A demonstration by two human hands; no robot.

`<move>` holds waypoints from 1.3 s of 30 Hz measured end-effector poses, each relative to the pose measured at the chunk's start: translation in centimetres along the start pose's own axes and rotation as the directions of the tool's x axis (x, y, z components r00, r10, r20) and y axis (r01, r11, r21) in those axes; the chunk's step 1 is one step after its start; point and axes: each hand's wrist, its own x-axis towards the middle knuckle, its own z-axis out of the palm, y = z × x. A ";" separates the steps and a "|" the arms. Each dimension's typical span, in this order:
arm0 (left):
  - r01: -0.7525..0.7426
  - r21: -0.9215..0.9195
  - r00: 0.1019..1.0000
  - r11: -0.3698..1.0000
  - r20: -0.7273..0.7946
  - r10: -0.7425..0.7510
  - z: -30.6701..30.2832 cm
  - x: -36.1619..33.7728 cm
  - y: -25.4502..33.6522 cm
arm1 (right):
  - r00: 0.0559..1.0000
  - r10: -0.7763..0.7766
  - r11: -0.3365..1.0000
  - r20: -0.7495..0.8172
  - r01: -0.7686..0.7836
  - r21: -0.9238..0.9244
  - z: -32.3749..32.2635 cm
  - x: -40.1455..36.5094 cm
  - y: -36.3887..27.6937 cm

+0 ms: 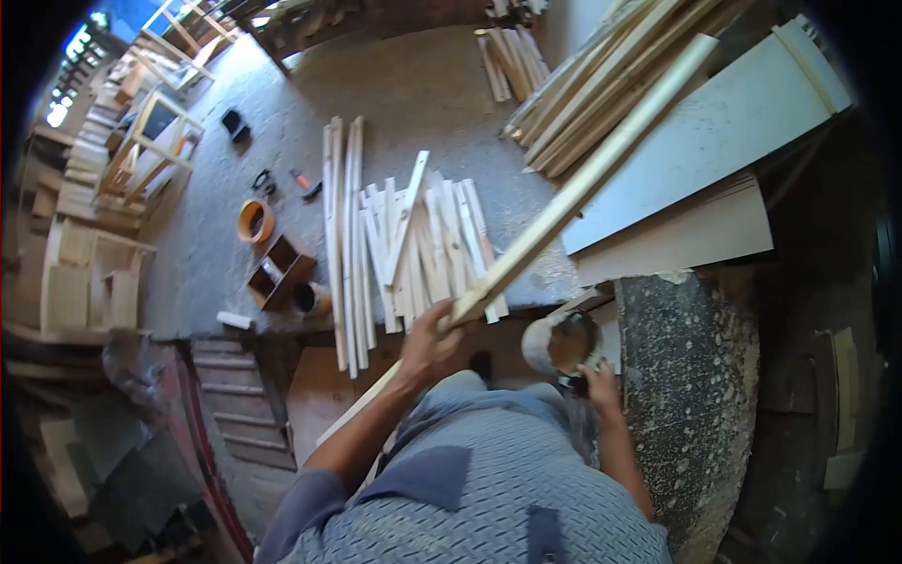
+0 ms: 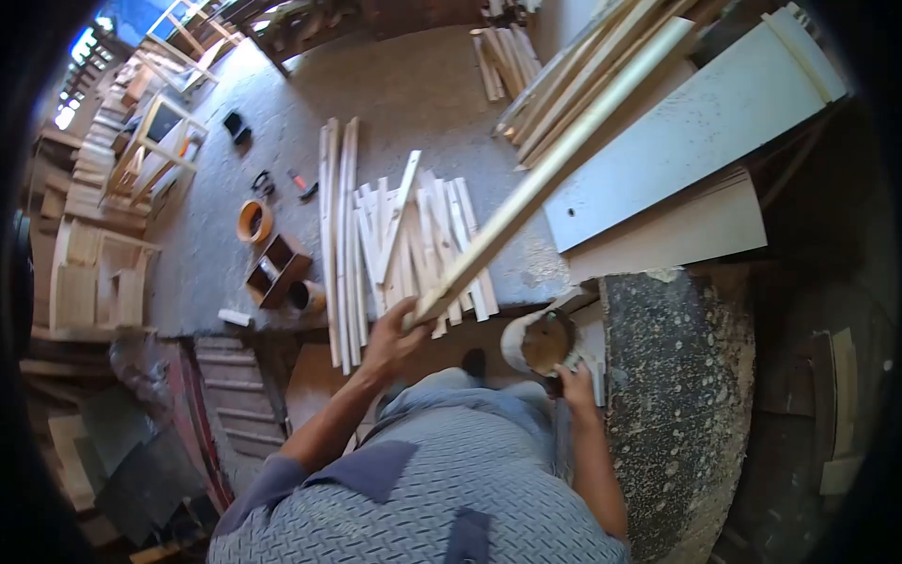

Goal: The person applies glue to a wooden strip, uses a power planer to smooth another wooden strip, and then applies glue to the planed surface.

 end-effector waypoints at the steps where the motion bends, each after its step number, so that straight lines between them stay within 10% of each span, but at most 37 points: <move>1: -0.022 0.022 0.999 1.000 -0.026 0.023 -1.1 0.5 -0.7 | 1.000 -0.023 1.000 0.014 0.023 0.002 0.3 3.1 0.8; 23: 0.508 0.109 0.837 0.855 -0.299 -0.459 -0.3 3.5 -0.6 | 0.854 0.426 0.905 -0.300 -0.396 0.157 7.4 48.9 8.4; 39: 0.334 0.364 0.941 0.869 -0.170 -0.291 -2.6 8.4 -0.9 | 0.869 0.458 0.830 -0.188 -0.342 0.440 8.8 48.1 11.4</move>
